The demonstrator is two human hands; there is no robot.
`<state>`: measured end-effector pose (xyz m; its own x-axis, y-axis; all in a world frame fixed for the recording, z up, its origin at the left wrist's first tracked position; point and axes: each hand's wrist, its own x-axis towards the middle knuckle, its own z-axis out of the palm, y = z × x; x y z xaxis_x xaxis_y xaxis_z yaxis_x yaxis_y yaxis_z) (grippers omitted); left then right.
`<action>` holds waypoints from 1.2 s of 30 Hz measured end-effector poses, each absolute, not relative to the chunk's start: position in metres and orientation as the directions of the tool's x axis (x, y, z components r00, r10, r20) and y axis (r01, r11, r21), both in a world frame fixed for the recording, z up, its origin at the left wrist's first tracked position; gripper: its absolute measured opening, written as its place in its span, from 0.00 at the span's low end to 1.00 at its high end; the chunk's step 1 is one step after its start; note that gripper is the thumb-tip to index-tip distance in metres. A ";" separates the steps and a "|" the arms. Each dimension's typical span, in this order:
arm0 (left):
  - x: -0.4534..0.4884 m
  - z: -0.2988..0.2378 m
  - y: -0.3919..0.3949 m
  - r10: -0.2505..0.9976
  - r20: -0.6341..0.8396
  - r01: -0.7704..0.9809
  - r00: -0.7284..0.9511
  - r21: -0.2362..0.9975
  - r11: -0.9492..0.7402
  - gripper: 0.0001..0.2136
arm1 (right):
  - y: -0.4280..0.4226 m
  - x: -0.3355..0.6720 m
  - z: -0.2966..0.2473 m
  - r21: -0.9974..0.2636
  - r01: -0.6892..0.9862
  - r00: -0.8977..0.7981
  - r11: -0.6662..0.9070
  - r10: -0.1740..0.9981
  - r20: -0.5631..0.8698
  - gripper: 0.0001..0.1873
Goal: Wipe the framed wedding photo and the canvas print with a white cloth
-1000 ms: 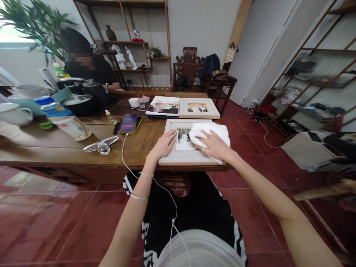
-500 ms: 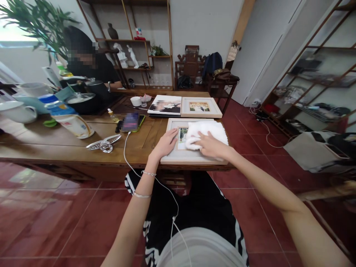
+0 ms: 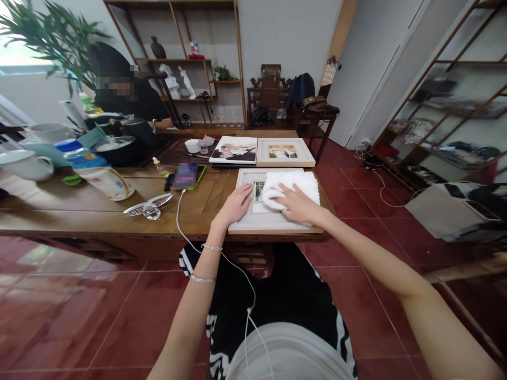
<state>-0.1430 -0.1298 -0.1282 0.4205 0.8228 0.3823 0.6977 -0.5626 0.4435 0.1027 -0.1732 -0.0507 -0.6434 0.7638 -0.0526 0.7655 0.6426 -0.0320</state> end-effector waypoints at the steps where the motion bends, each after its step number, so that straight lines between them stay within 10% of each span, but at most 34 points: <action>1: -0.143 -0.128 -0.130 0.823 0.379 0.699 0.422 0.443 -0.562 0.23 | -0.158 0.103 -0.052 -0.016 0.785 -0.619 0.619 0.784 -0.032 0.34; 9: -0.143 -0.128 -0.130 0.827 0.375 0.700 0.419 0.446 -0.557 0.23 | -0.108 0.089 -0.050 0.004 0.828 -0.561 0.561 0.828 -0.011 0.40; 21: -0.142 -0.129 -0.129 0.824 0.389 0.684 0.412 0.465 -0.562 0.22 | -0.255 0.085 -0.014 -0.145 0.661 -0.745 0.736 0.621 -0.242 0.38; 36: -0.142 -0.129 -0.129 0.825 0.388 0.692 0.411 0.457 -0.559 0.22 | -0.109 0.094 -0.049 0.050 0.839 -0.544 0.542 0.838 0.045 0.42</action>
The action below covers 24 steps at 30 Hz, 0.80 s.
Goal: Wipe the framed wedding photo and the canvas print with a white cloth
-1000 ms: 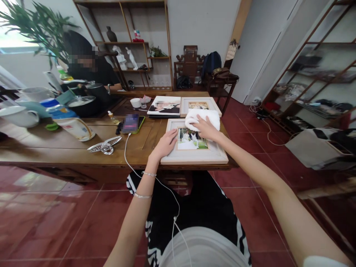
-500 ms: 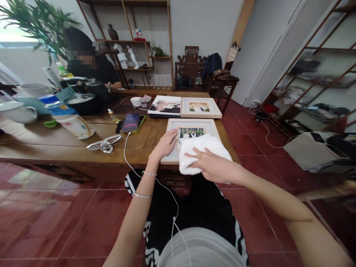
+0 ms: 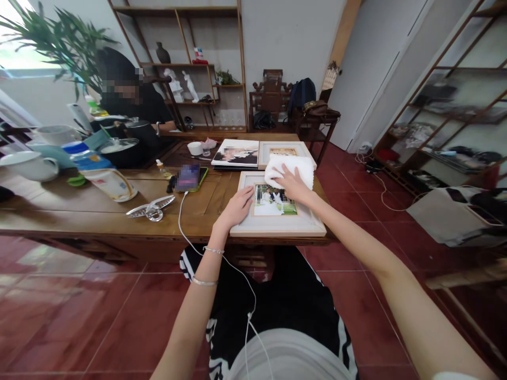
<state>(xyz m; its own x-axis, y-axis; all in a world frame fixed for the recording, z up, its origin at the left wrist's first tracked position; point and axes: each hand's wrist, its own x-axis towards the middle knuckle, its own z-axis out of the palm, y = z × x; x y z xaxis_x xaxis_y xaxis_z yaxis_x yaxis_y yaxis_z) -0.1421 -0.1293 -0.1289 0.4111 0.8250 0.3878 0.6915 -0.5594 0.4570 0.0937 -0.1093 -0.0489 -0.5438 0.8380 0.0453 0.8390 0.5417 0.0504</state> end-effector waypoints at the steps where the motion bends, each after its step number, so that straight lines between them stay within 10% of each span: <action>1: -0.142 -0.130 -0.129 0.826 0.388 0.692 0.409 0.458 -0.558 0.22 | -0.107 0.090 -0.050 0.052 0.831 -0.556 0.554 0.831 0.032 0.42; 16: -0.141 -0.129 -0.130 0.823 0.414 0.648 0.390 0.511 -0.564 0.22 | -0.255 0.076 -0.015 -0.052 0.638 -0.762 0.768 0.621 -0.182 0.36; 24: -0.139 -0.130 -0.130 0.832 0.448 0.616 0.327 0.566 -0.547 0.23 | -0.179 0.066 -0.048 0.050 0.817 -0.571 0.574 0.818 -0.073 0.37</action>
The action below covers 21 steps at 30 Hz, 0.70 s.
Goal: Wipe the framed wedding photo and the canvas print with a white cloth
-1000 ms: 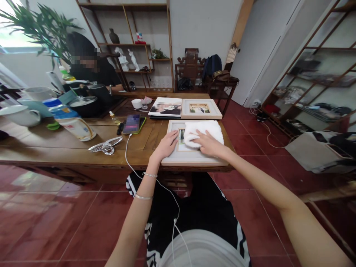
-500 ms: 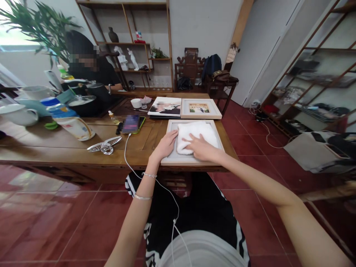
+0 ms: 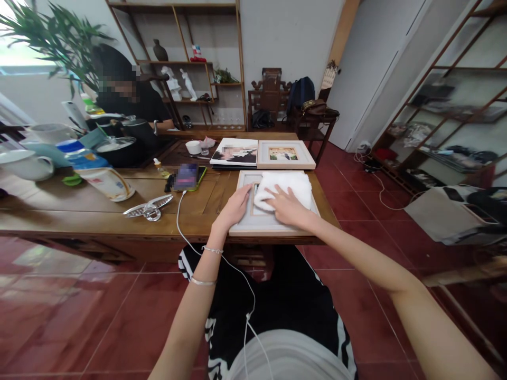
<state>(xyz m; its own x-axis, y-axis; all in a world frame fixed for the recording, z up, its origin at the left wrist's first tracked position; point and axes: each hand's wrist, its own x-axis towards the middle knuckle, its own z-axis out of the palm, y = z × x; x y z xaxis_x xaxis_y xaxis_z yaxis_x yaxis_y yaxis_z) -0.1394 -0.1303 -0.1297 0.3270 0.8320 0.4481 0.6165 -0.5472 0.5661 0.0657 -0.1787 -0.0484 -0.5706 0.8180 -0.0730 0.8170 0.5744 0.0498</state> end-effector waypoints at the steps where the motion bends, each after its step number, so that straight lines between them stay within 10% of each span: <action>1: -0.139 -0.129 -0.131 0.831 0.454 0.611 0.320 0.572 -0.548 0.23 | -0.167 0.062 -0.050 0.060 0.828 -0.555 0.558 0.830 -0.065 0.37; 12: -0.137 -0.116 -0.140 0.848 0.519 0.543 0.108 0.684 -0.487 0.24 | -0.194 0.018 -0.041 0.113 0.715 -0.679 0.690 0.723 -0.123 0.29; 21: -0.136 -0.115 -0.137 0.822 0.489 0.628 0.292 0.550 -0.551 0.18 | -0.227 0.074 -0.031 0.030 0.687 -0.712 0.726 0.682 -0.167 0.34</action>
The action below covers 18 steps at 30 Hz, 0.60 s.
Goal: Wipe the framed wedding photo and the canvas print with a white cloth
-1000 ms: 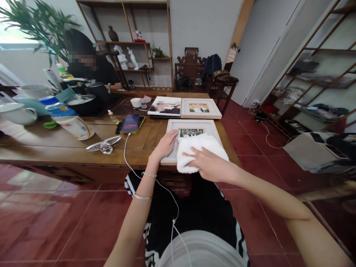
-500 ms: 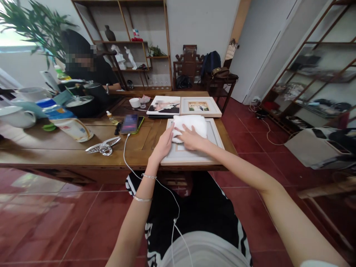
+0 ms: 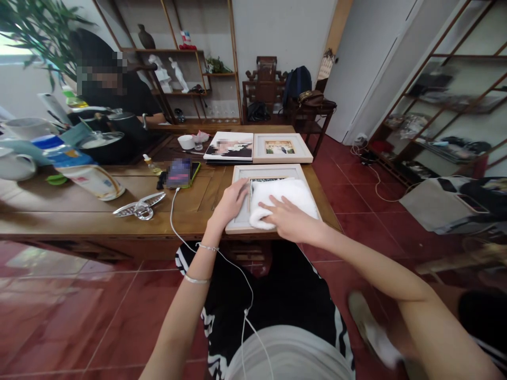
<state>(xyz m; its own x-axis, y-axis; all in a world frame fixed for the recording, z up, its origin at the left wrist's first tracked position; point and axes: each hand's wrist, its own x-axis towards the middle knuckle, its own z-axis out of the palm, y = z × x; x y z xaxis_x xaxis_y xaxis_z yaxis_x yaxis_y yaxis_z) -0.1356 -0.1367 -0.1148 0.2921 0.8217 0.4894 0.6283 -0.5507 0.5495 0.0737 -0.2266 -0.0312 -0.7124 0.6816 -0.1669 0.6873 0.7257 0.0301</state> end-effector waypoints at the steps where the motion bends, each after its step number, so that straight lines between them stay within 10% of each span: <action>1: -0.135 -0.114 -0.137 0.821 0.482 0.634 0.306 0.540 -0.554 0.18 | -0.227 0.084 -0.030 0.016 0.704 -0.698 0.710 0.696 -0.166 0.34; 9: -0.135 -0.118 -0.137 0.825 0.392 0.675 0.407 0.479 -0.561 0.22 | -0.230 0.166 -0.020 -0.053 0.829 -0.558 0.556 0.822 -0.109 0.33; 18: -0.135 -0.125 -0.133 0.843 0.361 0.725 0.399 0.437 -0.531 0.23 | -0.112 0.141 -0.023 -0.071 0.915 -0.292 0.398 0.773 0.563 0.36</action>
